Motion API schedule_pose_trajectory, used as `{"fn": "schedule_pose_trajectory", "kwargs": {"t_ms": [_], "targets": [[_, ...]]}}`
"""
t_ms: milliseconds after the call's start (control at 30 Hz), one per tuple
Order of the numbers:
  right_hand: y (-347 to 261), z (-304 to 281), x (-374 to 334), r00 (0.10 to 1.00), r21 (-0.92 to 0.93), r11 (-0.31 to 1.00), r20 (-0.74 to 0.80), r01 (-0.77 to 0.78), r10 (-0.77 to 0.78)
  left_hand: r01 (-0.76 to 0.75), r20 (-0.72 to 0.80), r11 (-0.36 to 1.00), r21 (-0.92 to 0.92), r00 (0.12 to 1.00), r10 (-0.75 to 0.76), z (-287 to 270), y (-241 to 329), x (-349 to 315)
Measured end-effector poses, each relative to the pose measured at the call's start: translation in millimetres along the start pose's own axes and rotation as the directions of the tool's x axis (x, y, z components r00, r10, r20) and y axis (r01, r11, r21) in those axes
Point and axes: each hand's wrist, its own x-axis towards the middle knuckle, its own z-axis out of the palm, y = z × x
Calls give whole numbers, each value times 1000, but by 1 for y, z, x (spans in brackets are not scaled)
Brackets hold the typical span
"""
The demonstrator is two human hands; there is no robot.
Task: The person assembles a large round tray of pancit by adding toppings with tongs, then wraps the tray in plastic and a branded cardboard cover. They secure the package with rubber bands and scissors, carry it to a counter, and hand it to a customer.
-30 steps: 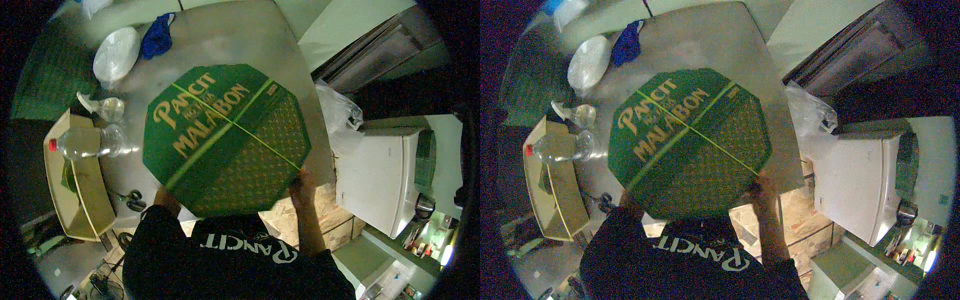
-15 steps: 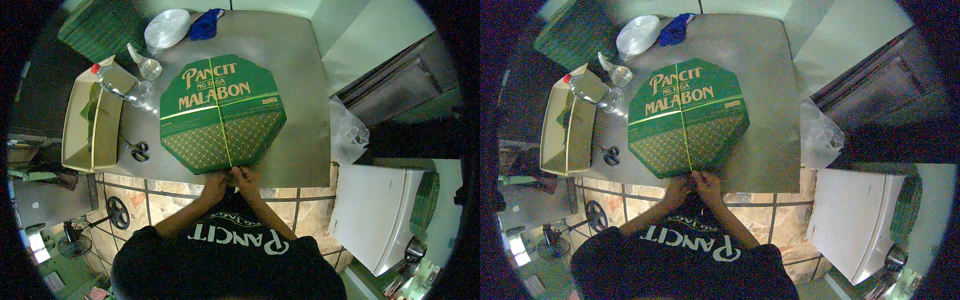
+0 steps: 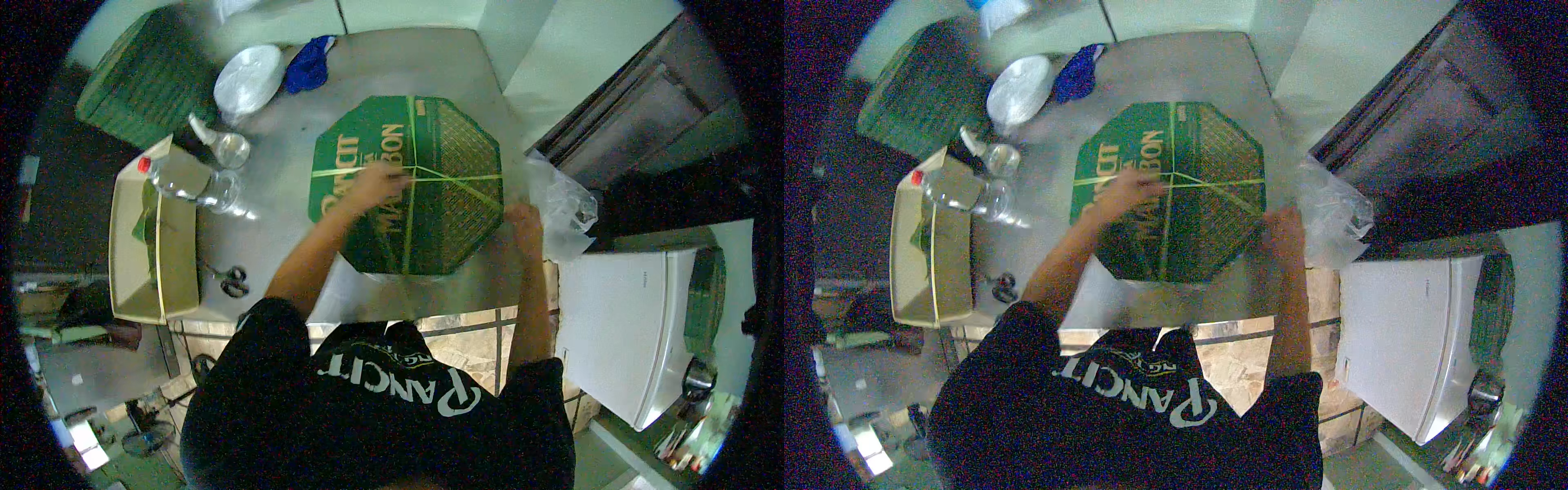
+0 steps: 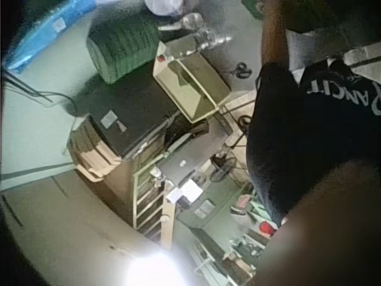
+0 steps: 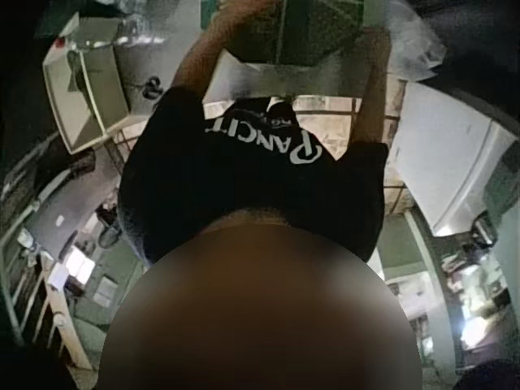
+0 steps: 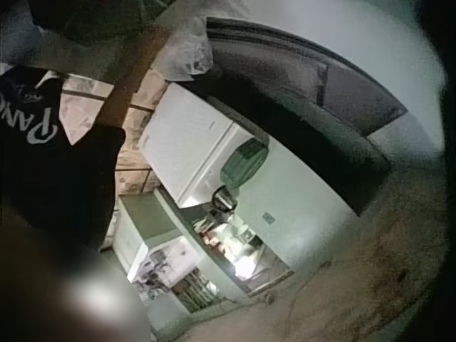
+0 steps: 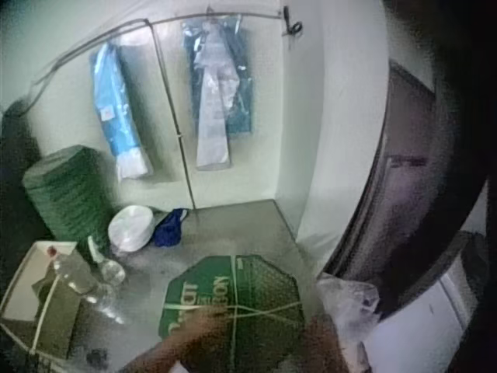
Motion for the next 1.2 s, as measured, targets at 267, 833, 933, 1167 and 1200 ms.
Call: {"fn": "schedule_pose_trajectory", "kwargs": {"t_ms": [267,833,933,1167,1200], "targets": [[-23,18,-56,981,-440,880,-19,-180,191,359,-295,907,220,911,-289,-126,-138,-106],[103,-22,31,751,160,745,-35,-647,660,389,226,910,-142,908,-352,-123,-245,16],[98,-27,31,766,407,683,70,-606,639,304,235,808,-505,949,-210,-120,-217,-2],[-42,57,-67,896,565,700,337,-437,287,173,49,522,-835,969,-242,13,-185,-91],[-78,72,-88,906,526,749,345,-404,246,173,26,544,-821,963,-267,37,-171,-107]]}}
